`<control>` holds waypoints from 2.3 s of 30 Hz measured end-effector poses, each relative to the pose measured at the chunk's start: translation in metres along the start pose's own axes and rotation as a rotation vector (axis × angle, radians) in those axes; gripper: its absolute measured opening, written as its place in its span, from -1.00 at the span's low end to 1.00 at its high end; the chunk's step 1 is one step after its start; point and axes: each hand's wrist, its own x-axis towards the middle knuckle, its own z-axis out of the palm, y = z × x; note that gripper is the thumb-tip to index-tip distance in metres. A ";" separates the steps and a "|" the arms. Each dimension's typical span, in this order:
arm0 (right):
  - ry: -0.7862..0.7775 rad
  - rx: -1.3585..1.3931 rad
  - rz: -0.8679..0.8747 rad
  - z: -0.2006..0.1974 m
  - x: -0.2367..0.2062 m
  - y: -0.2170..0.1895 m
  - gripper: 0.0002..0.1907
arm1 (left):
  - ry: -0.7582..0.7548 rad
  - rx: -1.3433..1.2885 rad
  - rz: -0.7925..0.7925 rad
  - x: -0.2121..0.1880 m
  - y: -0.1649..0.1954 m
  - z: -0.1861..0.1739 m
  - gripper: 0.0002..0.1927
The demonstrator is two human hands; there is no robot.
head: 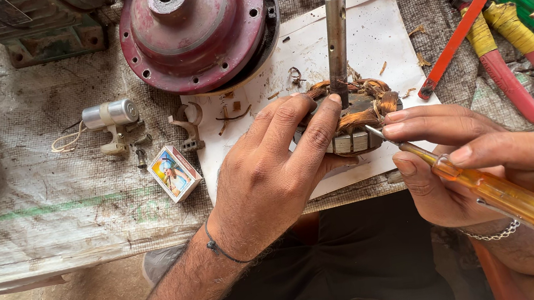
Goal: The person uses a screwdriver to pry and strip burnt copper windings from an electric motor armature, rotating the armature on the workbench and working around its circumference. They hold the armature steady with one hand while levering out winding segments and debris with the other.
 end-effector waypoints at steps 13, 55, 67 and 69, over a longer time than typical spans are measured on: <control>0.058 -0.009 -0.032 0.004 -0.002 0.005 -0.55 | 0.007 -0.050 -0.036 0.002 0.001 0.001 -0.27; 0.028 -0.003 -0.031 -0.002 -0.004 0.008 -0.54 | 0.071 0.073 0.056 0.000 0.001 0.001 -0.34; 0.037 -0.016 0.048 0.005 -0.002 0.004 -0.57 | 0.047 0.030 0.002 0.003 0.001 -0.002 -0.34; 0.035 -0.012 0.038 0.005 -0.001 0.005 -0.58 | 0.018 0.049 -0.017 0.002 -0.001 -0.001 -0.35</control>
